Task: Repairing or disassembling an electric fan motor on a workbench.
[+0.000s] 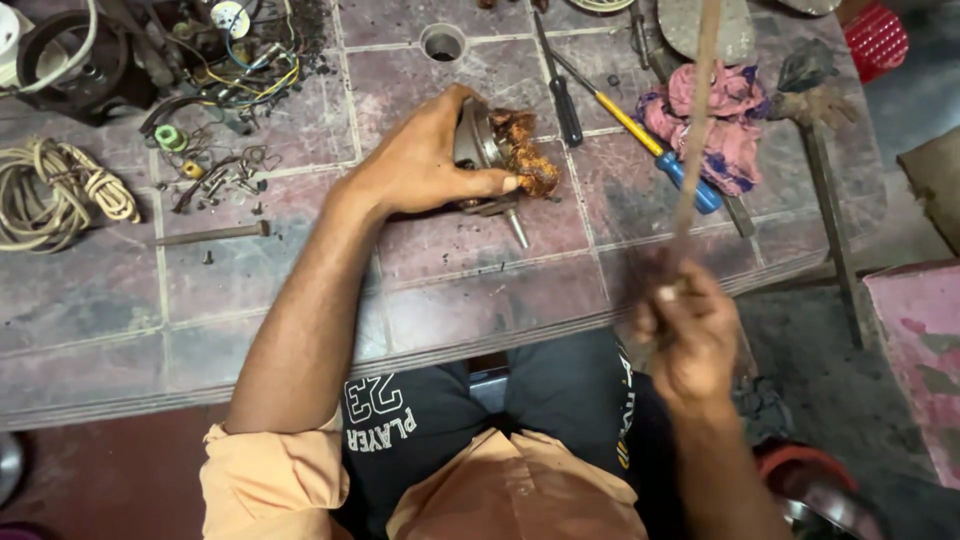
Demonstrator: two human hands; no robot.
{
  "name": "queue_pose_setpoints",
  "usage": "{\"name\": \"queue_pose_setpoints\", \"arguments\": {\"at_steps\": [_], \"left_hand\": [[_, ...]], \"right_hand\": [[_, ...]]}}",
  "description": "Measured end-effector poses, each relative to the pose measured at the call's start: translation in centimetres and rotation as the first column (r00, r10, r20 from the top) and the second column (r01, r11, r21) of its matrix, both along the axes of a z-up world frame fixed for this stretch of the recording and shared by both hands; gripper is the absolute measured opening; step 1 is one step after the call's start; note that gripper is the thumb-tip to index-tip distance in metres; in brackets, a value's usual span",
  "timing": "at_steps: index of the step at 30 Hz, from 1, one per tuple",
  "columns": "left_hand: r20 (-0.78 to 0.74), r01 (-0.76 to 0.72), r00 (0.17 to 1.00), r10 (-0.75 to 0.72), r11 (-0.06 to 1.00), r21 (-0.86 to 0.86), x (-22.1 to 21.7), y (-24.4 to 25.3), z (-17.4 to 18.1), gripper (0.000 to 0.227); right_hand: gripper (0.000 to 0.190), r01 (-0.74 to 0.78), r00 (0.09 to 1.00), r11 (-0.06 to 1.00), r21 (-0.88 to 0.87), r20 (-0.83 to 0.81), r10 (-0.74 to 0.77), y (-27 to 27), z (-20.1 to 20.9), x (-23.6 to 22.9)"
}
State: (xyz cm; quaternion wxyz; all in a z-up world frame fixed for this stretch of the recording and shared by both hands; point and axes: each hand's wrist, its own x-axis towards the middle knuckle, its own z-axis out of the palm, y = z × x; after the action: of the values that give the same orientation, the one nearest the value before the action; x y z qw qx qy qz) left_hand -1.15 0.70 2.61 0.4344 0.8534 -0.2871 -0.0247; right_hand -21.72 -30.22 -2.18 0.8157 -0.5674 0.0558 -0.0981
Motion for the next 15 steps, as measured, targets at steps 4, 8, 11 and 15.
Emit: {"name": "queue_pose_setpoints", "arguments": {"at_steps": [4, 8, 11, 15], "left_hand": [[0.034, 0.038, 0.999, -0.038, 0.999, 0.019, 0.1, 0.4, -0.5, 0.099], [0.121, 0.069, 0.990, -0.077, 0.995, 0.071, 0.3, 0.3, -0.6, 0.102], [0.113, 0.043, 0.992, -0.058, 0.991, 0.127, 0.2, 0.5, -0.8, 0.101], [0.122, 0.030, 0.991, -0.048, 0.988, 0.149, 0.1, 0.4, -0.5, 0.097]], "right_hand": [[0.030, -0.065, 0.995, 0.987, -0.144, -0.083, 0.053, 4.1, 1.2, 1.7], [0.038, 0.110, 0.981, 0.642, -0.759, 0.187, 0.054, 6.7, 3.6, 3.7], [0.052, 0.191, 0.951, 0.363, -0.912, 0.263, 0.160, 8.1, 4.8, 4.1], [0.063, 0.168, 0.953, 0.210, -0.963, 0.213, 0.214, 8.3, 4.1, 4.0]]}}
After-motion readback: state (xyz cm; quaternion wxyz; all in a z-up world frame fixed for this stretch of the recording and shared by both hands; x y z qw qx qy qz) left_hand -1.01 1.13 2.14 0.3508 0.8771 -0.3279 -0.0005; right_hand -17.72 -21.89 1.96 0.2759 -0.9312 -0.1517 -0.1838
